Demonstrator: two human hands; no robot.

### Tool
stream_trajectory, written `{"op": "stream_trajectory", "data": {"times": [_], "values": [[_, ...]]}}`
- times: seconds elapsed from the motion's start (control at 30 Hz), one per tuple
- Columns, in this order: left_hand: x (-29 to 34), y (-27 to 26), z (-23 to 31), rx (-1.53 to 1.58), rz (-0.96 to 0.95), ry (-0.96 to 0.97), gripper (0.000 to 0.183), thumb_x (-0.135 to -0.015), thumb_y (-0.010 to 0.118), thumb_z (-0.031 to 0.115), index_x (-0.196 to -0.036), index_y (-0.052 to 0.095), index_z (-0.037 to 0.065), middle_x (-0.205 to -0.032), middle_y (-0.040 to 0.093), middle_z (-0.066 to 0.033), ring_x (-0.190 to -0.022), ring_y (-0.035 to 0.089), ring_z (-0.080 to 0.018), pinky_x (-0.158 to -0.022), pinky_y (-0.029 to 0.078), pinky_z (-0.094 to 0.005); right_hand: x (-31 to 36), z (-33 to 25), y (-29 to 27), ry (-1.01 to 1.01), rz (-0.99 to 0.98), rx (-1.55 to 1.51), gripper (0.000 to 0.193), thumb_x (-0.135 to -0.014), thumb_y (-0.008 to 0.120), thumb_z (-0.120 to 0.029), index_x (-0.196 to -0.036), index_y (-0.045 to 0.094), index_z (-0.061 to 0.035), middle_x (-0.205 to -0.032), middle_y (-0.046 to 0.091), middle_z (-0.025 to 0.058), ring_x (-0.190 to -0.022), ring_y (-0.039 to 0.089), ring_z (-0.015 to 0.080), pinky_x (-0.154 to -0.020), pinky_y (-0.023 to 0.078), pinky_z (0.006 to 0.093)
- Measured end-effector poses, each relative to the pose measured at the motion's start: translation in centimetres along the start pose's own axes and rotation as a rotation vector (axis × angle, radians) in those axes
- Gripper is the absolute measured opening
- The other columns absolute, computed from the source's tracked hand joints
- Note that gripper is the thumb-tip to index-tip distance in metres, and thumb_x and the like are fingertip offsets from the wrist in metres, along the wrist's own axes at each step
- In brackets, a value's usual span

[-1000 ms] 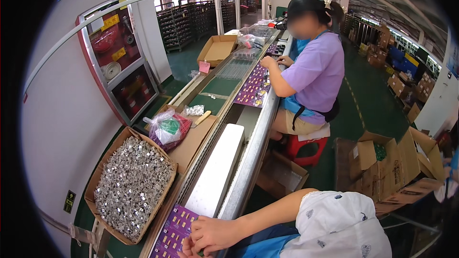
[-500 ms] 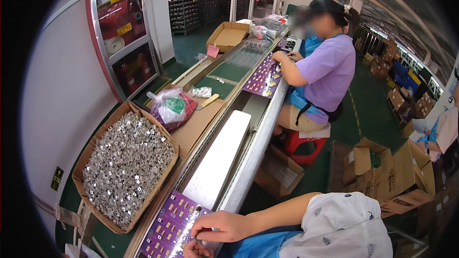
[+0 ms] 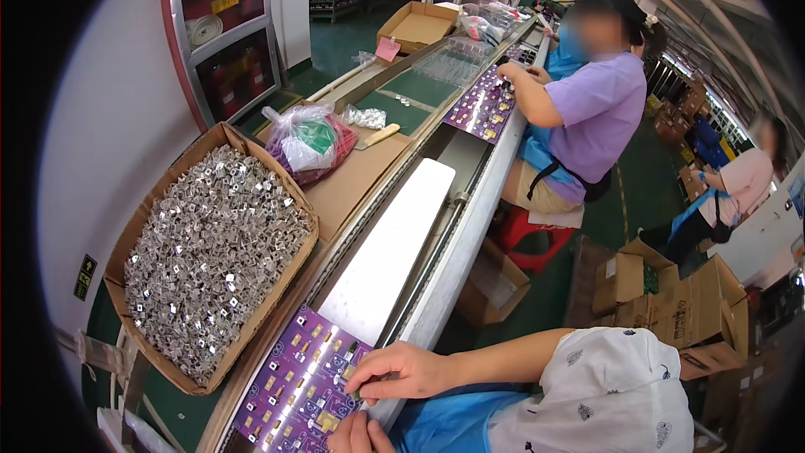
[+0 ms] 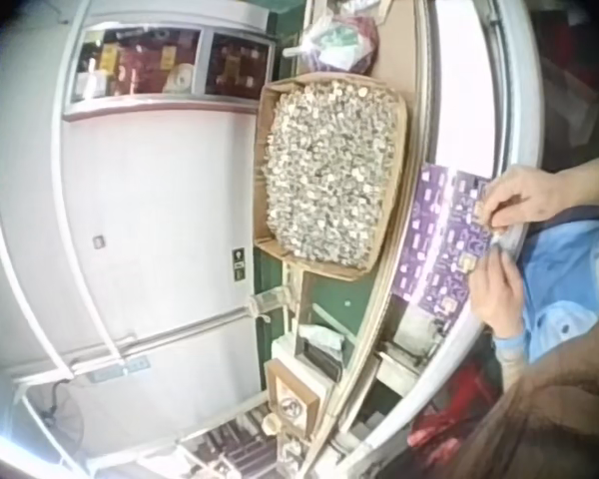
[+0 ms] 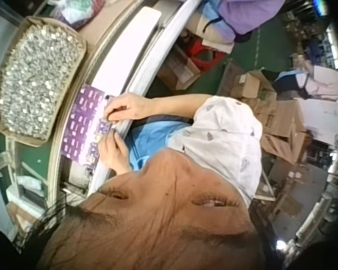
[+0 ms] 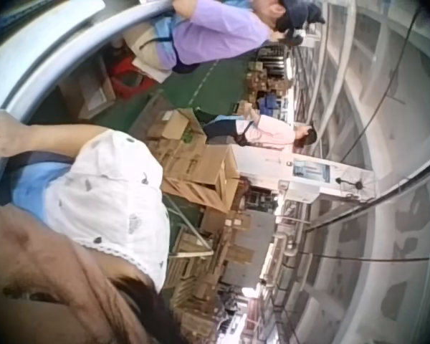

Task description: The person places small silver electronic components onto a purple circuit board by hand. They pick components from a large cardboard box and insert them into designated slots on the board, occasionally adjusting their position. The person works at a long assembly table in a factory setting.

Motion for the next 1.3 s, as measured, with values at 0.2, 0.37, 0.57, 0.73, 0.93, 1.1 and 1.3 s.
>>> {"op": "stream_trajectory", "data": {"times": [0.2, 0.37, 0.57, 0.73, 0.93, 1.1, 1.3], "values": [[-0.2, 0.3, 0.2, -0.072, -0.013, -0.009, 0.014, -0.096, 0.064, 0.014, -0.099, 0.073, 0.003, -0.096, 0.071, -0.0111, -0.084, 0.066, -0.0307, -0.075, 0.053, -0.0393, -0.1, -0.4, -0.4, -0.046, 0.020, 0.035, 0.023, -0.098, 0.061, -0.006, -0.119, 0.067, 0.0001, -0.109, 0.067, 0.0116, -0.096, 0.068, 0.0169, -0.082, 0.054, 0.0277], [-0.3, 0.3, 0.5, -0.107, -0.007, 0.004, 0.014, -0.095, 0.065, 0.015, -0.100, 0.074, 0.005, -0.097, 0.071, -0.0107, -0.083, 0.065, -0.0311, -0.076, 0.053, -0.0392, -0.2, -1.0, -0.6, -0.128, 0.048, 0.110, 0.024, -0.098, 0.061, -0.007, -0.120, 0.067, -0.0007, -0.110, 0.068, 0.0111, -0.100, 0.065, 0.0182, -0.085, 0.052, 0.0300], [-0.2, 0.3, 0.6, -0.161, 0.015, 0.007, 0.017, -0.095, 0.065, 0.018, -0.102, 0.075, 0.006, -0.102, 0.072, -0.0108, -0.086, 0.066, -0.0315, -0.080, 0.052, -0.0409, -0.3, -0.1, -0.4, -0.051, 0.025, 0.082, 0.024, -0.097, 0.065, -0.010, -0.119, 0.067, -0.0018, -0.108, 0.069, 0.0090, -0.097, 0.064, 0.0155, -0.084, 0.051, 0.0295], [-0.1, 0.4, 0.7, -0.171, 0.012, -0.002, 0.019, -0.096, 0.064, 0.020, -0.104, 0.075, 0.006, -0.104, 0.073, -0.0105, -0.090, 0.067, -0.0312, -0.082, 0.052, -0.0408, -0.2, 0.4, -0.3, -0.022, 0.031, 0.033, 0.022, -0.096, 0.067, -0.011, -0.116, 0.067, -0.0018, -0.109, 0.069, 0.0072, -0.098, 0.062, 0.0124, -0.085, 0.050, 0.0291], [0.3, 0.8, 0.9, -0.198, 0.025, 0.028, 0.020, -0.096, 0.064, 0.021, -0.105, 0.074, 0.006, -0.106, 0.073, -0.0104, -0.094, 0.067, -0.0303, -0.084, 0.052, -0.0404, -0.4, 0.5, -0.2, -0.041, 0.025, 0.002, 0.022, -0.097, 0.065, -0.011, -0.116, 0.067, -0.0008, -0.111, 0.069, 0.0086, -0.098, 0.063, 0.0147, -0.086, 0.050, 0.0280], [0.6, 1.0, 0.9, -0.202, 0.017, 0.054, 0.022, -0.096, 0.063, 0.021, -0.104, 0.073, 0.003, -0.103, 0.072, -0.0114, -0.094, 0.066, -0.0311, -0.084, 0.052, -0.0411, -0.3, 0.4, 0.0, -0.025, 0.029, 0.000, 0.024, -0.097, 0.065, -0.011, -0.119, 0.066, 0.0001, -0.110, 0.069, 0.0073, -0.099, 0.062, 0.0133, -0.088, 0.050, 0.0280], [0.8, 0.6, 1.4, -0.213, 0.055, 0.108, 0.021, -0.095, 0.064, 0.020, -0.102, 0.073, 0.003, -0.100, 0.073, -0.0118, -0.093, 0.066, -0.0322, -0.085, 0.051, -0.0433, -0.3, 0.0, 0.3, -0.022, 0.031, 0.034, 0.026, -0.098, 0.065, -0.013, -0.119, 0.066, 0.0013, -0.109, 0.068, 0.0069, -0.093, 0.062, 0.0121, -0.084, 0.050, 0.0277]]}}
Point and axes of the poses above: each hand's wrist, its own x-axis away from the middle knuckle, its own y-axis out of the palm, z = x × y, the point moved 10 cm from there along -x, towards the middle knuckle
